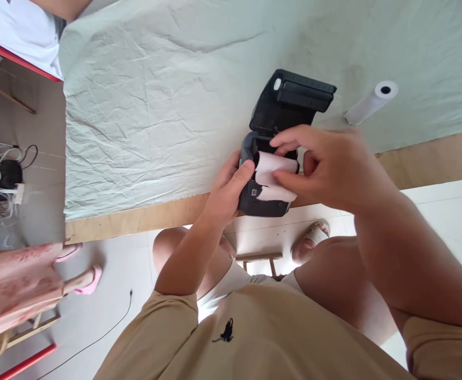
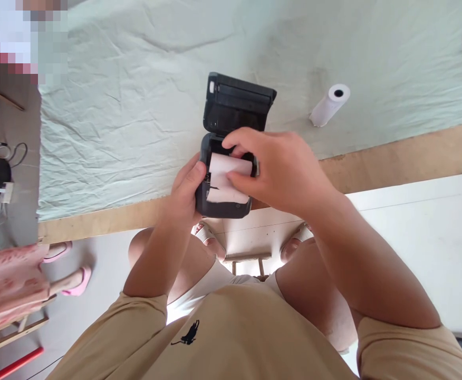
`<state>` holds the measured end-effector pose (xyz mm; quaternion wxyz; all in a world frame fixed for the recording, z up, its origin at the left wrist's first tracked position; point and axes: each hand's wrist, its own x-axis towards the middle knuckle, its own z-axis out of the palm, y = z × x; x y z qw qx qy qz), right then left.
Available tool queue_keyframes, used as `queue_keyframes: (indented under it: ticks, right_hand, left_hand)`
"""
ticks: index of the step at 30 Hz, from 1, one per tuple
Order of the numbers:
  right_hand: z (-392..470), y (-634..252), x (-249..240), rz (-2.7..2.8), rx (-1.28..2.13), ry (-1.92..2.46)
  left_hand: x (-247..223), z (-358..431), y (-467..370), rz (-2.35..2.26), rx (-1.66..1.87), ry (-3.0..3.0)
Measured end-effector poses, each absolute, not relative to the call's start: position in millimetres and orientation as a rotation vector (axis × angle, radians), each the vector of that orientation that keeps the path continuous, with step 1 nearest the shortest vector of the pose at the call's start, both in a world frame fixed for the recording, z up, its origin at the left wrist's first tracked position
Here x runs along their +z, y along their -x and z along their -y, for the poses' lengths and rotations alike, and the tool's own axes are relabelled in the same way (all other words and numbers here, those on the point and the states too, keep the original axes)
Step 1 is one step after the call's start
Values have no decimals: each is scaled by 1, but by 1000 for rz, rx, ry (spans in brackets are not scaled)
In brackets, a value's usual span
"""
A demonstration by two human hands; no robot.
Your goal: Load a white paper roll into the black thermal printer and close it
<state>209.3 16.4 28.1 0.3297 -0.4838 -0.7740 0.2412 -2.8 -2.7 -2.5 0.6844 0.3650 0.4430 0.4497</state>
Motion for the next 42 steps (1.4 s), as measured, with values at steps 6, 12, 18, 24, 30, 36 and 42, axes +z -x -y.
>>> queue_keyframes:
  ticks: [6, 12, 18, 24, 30, 36, 42]
  right_hand:
    - [-34, -222, 26, 1245, 794, 1297]
    - [-47, -231, -5, 1272, 927, 1360]
    - [-55, -241, -25, 1283, 866, 1444]
    - [-55, -249, -41, 1575, 609, 1470]
    - [-54, -245, -42, 1710, 413, 1424]
    - [-53, -245, -35, 1753, 463, 1516]
    - [-40, -257, -11, 1744, 157, 1327]
  left_hand:
    - [-7, 0, 1, -961, 1092, -741]
    - [-7, 0, 2, -978, 1076, -750]
    - [-7, 0, 3, -972, 1067, -751]
    - [-7, 0, 3, -984, 1050, -760]
    - [-10, -1, 4, -968, 1069, -755]
    - [-9, -1, 3, -987, 1057, -753]
    - [-6, 0, 3, -992, 1054, -749]
